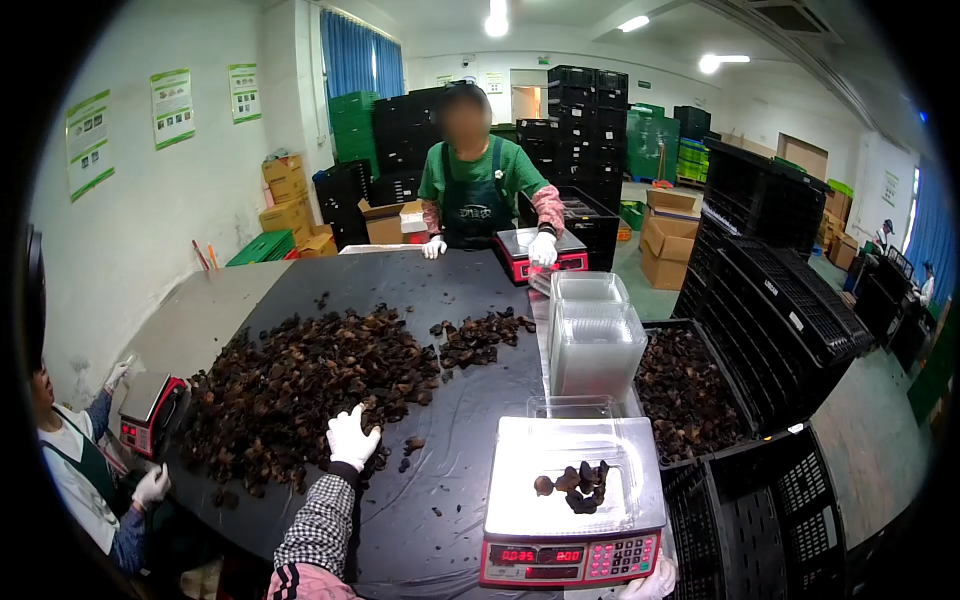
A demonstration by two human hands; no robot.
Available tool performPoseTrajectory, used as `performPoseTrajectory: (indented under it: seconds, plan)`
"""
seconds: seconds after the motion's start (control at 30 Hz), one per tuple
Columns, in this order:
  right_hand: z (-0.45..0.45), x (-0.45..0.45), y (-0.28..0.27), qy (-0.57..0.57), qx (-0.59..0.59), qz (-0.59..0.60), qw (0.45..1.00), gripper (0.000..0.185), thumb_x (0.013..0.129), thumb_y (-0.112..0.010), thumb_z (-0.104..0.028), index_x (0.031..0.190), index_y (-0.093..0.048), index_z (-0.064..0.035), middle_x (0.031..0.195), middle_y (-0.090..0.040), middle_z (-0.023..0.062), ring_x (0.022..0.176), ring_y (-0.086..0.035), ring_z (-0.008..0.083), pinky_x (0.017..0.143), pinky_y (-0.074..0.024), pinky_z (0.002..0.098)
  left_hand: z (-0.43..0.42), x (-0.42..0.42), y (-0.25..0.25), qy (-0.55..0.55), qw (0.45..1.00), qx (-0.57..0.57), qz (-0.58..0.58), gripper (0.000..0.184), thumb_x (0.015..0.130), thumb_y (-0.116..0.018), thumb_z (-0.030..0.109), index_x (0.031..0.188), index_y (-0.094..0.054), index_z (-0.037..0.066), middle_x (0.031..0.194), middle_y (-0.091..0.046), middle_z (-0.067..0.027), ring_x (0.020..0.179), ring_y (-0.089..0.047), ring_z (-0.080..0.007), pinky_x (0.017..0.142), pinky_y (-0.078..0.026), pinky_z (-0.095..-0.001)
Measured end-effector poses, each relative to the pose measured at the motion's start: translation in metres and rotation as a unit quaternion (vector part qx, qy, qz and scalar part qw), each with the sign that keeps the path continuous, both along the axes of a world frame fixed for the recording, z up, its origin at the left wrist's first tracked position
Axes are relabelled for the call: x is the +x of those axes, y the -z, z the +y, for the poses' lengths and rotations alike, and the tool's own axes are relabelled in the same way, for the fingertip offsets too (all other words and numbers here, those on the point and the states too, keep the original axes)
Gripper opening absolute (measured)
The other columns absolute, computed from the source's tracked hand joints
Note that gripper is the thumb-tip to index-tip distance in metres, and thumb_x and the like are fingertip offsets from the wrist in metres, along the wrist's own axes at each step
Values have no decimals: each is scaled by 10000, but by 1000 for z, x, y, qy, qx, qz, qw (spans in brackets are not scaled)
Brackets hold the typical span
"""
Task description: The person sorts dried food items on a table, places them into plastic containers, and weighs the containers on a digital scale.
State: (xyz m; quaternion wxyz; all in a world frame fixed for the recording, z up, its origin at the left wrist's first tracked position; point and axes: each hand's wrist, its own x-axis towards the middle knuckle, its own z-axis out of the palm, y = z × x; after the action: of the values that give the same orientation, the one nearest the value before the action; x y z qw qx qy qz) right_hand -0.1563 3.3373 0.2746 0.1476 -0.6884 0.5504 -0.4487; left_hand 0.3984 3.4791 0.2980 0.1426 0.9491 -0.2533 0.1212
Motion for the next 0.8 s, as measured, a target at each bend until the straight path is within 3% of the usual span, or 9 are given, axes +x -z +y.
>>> performPoseTrajectory:
  seconds: [0.07,0.17,0.3,0.37,0.4,0.47,0.57,0.8]
  plan:
    - [-2,-2,15,-15,40,-113,993,457,1001,-471,-224,1363,-619,12,1304,-652,194,1115,-666,271,974,-538,378,-1,4,8,-2,1000,12,3,699,791,-751,461,1389,-566,149,1138,-606,-160,1074,-570,-352,892,-480,-491]
    - [2,-7,8,-10,19,-33,999,509,1016,-495,-335,1429,-581,-49,1325,-643,197,1118,-667,314,995,-533,400,-3,1,8,-8,999,30,19,706,799,-746,470,1403,-556,159,1145,-606,-154,1078,-574,-344,897,-473,-488]
    - [-9,-25,60,25,-42,84,995,513,995,-464,-353,1352,-571,-1,1312,-591,216,1212,-548,380,1057,-400,479,-3,5,13,-7,999,33,14,680,794,-745,473,1377,-586,161,1110,-643,-164,1056,-615,-347,871,-489,-499]
    - [-9,-38,80,28,-69,148,986,520,985,-449,-363,1314,-565,23,1305,-565,225,1259,-489,413,1088,-333,518,-3,5,7,22,1000,7,-2,647,780,-747,481,1325,-631,150,960,-688,-171,916,-681,-347,779,-535,-501]
    - [-4,-30,65,14,-66,102,992,508,967,-456,-334,1320,-566,13,1297,-575,210,1260,-496,406,1088,-337,520,-1,7,15,32,999,-6,-43,618,784,-742,482,1294,-649,145,901,-693,-157,841,-691,-344,736,-547,-491]
    - [-8,-36,71,1,-82,137,987,501,968,-436,-304,1336,-546,17,1309,-569,231,1261,-497,421,1087,-342,517,-1,-6,-7,14,1000,13,13,609,801,-731,480,1294,-636,135,944,-692,-155,904,-683,-343,772,-528,-495]
    - [-11,-41,85,14,-83,136,987,504,964,-430,-289,1346,-533,23,1326,-562,239,1267,-497,421,1091,-341,512,-4,-7,3,25,999,40,14,684,833,-698,504,1392,-572,131,1024,-678,-145,980,-632,-311,821,-458,-466]
    - [-10,-39,80,17,-86,150,985,505,973,-426,-306,1342,-538,20,1326,-564,228,1276,-497,405,1095,-340,505,-1,-20,11,99,994,47,-21,698,829,-701,482,1423,-547,148,1025,-654,-139,966,-617,-307,806,-434,-468]
